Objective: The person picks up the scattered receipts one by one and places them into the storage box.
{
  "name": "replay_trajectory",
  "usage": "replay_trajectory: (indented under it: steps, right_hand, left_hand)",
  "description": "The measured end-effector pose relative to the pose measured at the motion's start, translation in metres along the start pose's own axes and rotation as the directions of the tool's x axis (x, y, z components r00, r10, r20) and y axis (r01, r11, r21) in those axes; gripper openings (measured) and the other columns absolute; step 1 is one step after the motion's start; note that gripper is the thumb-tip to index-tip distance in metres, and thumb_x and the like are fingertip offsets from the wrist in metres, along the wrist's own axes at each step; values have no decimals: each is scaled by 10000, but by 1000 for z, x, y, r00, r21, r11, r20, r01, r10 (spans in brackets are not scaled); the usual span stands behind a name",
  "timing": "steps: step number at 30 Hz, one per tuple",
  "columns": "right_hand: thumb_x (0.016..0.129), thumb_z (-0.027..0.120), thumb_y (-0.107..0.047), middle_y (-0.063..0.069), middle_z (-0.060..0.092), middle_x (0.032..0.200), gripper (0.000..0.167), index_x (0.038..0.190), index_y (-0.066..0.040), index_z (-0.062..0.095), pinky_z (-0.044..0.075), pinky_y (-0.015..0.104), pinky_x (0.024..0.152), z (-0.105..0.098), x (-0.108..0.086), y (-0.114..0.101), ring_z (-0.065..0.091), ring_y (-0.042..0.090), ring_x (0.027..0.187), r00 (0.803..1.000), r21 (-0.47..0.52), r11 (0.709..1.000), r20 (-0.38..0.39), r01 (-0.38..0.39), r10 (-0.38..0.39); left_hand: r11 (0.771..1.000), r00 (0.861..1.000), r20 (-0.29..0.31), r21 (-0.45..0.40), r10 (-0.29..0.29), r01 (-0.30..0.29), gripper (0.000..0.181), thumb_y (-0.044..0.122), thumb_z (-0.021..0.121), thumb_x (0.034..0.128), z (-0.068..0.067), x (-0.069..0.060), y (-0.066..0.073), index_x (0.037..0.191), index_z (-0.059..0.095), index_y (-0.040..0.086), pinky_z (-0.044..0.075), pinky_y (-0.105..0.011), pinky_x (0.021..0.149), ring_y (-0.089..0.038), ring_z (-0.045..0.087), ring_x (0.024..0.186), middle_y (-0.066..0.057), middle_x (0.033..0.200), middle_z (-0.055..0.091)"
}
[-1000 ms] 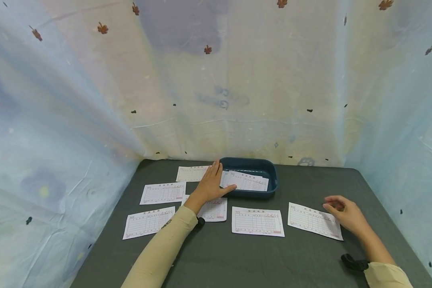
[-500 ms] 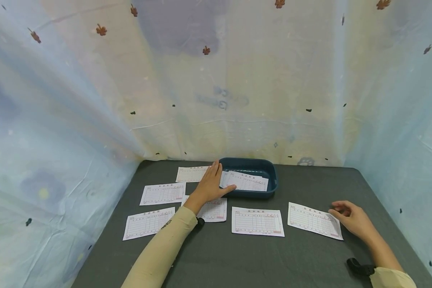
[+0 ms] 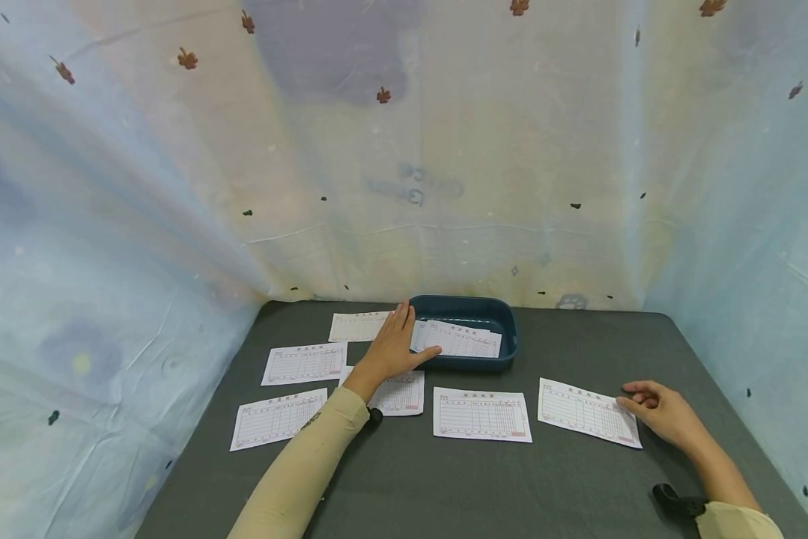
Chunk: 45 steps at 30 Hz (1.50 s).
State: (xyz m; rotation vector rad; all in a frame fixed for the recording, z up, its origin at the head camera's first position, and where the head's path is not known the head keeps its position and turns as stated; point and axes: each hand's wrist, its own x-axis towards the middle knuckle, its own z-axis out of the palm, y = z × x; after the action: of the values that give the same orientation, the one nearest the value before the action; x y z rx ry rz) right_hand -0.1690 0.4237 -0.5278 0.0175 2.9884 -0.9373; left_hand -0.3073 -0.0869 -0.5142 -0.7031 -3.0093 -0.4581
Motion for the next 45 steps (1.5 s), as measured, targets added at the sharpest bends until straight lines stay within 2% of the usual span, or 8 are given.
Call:
replay_trajectory:
  steps: [8, 14, 20, 26, 37, 45]
  right_hand:
    - [1031, 756, -278, 77, 627, 1002, 454, 1262, 102, 665, 422, 274, 668, -2, -1, -1, 515, 126, 819, 1000, 9, 1000, 19, -1, 1]
    - [999, 795, -244, 75, 616, 992, 436, 1228, 102, 661, 423, 261, 660, -1, -1, 0, 507, 108, 806, 1000, 29, 1000, 22, 8, -8]
    - [956, 837, -179, 90, 577, 987, 463, 1221, 137, 625, 427, 252, 658, -3, 0, -1, 485, 114, 815, 997, 67, 997, 69, 26, -30]
    - [939, 839, -120, 93, 545, 961, 375, 1146, 111, 630, 407, 256, 657, -4, 1, -2, 457, 125, 812, 993, 73, 996, 105, 46, -54]
    - [933, 841, -96, 74, 545, 927, 280, 1046, 54, 633, 395, 262, 649, -4, 2, -2, 452, 126, 791, 994, 50, 997, 91, 62, -66]
    - [943, 830, -92, 57, 556, 901, 239, 995, 25, 628, 388, 267, 644, -4, 1, -5, 453, 130, 772, 995, 19, 998, 84, 61, -62]
  left_hand:
    - [1000, 1000, 0, -7, -4, 4, 1154, 786, 517, 994, 3, 1, -2, 1700, 106, -30, 66, -468, 1351, -313, 25, 1672, -196, 1798, 31]
    - [1000, 1000, -1, 7, -2, 2, 1168, 809, 496, 988, 4, 2, -3, 1703, 98, -25, 64, -465, 1351, -332, 51, 1671, -189, 1798, 18]
    - [1000, 1000, -2, 4, -1, 1, 1164, 804, 500, 990, 4, 2, -3, 1700, 111, -33, 63, -463, 1351, -334, 53, 1671, -199, 1797, 35]
    - [1000, 1000, 4, -3, -2, 2, 1161, 800, 501, 992, 4, 1, -4, 1702, 95, -24, 53, -453, 1351, -307, 15, 1673, -198, 1798, 25]
    - [1000, 1000, 1, -7, -2, 2, 1161, 803, 500, 990, 4, 2, -3, 1705, 90, -15, 50, -455, 1351, -312, 26, 1673, -171, 1802, -1]
    - [1000, 1000, -9, -5, 1, -1, 1153, 794, 506, 994, 3, 1, -2, 1701, 114, -28, 80, -480, 1349, -327, 44, 1671, -202, 1796, 44]
